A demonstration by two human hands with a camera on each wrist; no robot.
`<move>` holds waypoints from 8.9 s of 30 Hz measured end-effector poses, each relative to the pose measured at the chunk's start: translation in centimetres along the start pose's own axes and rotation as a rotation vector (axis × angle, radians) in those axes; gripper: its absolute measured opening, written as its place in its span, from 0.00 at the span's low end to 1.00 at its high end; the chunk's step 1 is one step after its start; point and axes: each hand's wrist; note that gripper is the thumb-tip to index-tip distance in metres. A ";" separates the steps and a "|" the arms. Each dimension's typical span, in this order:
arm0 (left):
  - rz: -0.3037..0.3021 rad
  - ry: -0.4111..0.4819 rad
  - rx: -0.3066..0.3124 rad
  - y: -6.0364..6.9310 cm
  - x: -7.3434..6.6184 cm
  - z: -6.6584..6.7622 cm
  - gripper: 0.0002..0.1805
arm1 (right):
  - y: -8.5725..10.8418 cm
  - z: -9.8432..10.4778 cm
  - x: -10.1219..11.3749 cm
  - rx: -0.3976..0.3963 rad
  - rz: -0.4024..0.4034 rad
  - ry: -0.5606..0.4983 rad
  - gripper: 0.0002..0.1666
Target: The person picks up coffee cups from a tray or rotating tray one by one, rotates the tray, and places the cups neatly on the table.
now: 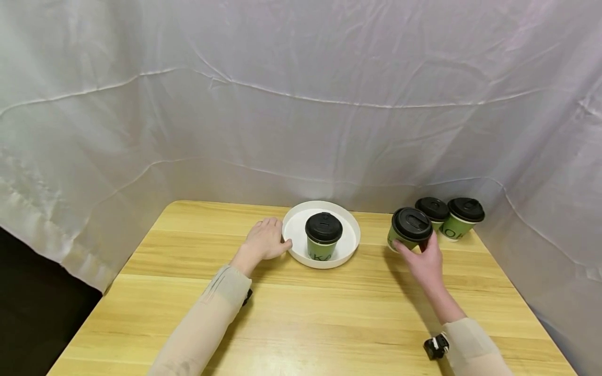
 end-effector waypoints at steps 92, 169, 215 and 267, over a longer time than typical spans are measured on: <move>-0.006 -0.007 0.013 0.3 0.3 0.3 0.40 | -2.4 13.3 -1.6 -0.186 -0.254 0.423 0.55; 0.006 -0.003 0.006 0.4 0.2 0.0 0.40 | 0.4 -2.2 2.9 0.247 0.062 0.277 0.38; 0.008 0.004 0.026 0.6 0.2 0.3 0.42 | 0.1 -8.5 0.6 0.536 -0.216 0.542 0.37; 0.089 0.147 0.014 1.9 -1.0 0.8 0.27 | -1.0 -8.3 0.3 0.554 -0.073 0.764 0.17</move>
Point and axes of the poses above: each hand's wrist, its own y-axis away from the middle knuckle, its own z-axis out of the back of the hand, x = y × z, and after that the axes turned 13 degrees about -y, right-handed
